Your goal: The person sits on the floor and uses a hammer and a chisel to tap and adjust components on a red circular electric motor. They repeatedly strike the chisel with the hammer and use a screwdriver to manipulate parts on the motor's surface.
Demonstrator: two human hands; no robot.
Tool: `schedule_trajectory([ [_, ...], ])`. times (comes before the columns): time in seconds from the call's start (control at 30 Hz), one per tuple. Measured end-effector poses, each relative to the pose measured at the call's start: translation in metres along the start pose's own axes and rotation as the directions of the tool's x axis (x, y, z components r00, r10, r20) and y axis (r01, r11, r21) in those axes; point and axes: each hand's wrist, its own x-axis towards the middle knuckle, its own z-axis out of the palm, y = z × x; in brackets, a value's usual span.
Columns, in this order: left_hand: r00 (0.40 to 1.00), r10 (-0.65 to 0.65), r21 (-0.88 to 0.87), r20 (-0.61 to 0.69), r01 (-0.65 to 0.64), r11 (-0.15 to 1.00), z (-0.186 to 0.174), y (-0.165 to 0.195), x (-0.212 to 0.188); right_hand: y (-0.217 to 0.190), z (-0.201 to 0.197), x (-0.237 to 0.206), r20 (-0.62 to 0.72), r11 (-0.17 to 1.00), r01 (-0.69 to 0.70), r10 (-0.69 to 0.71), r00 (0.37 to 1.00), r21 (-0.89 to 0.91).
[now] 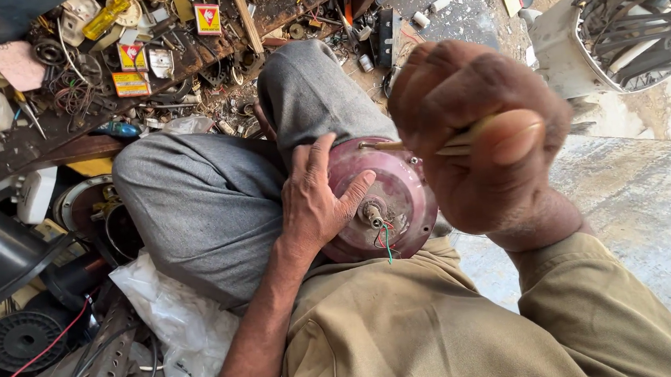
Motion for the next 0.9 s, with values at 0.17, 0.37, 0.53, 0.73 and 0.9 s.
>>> schedule_trajectory([
  [0.17,0.999,-0.050,-0.007,0.008,0.050,0.999,-0.001,0.000,-0.001,0.008,-0.012,-0.017,-0.033,0.988,-0.080,0.085,0.996,0.129],
  [0.37,0.998,0.003,-0.042,-0.056,-0.005,0.999,0.002,-0.005,-0.001,0.030,-0.020,-0.030,-0.073,0.911,-0.043,0.079,0.994,0.410],
  [0.53,0.994,0.002,-0.068,-0.111,-0.010,0.998,0.010,-0.012,-0.008,0.063,-0.046,-0.012,0.110,0.824,-0.052,-0.013,0.994,0.564],
  [0.73,0.990,0.027,-0.049,-0.136,-0.034,0.998,0.011,-0.011,-0.011,0.097,-0.076,0.023,0.564,0.672,-0.282,-0.245,0.789,0.685],
  [0.9,0.997,-0.018,-0.022,-0.073,0.017,1.000,0.007,-0.008,-0.008,0.041,-0.028,0.054,0.736,0.711,-0.371,-0.302,0.606,0.598],
])
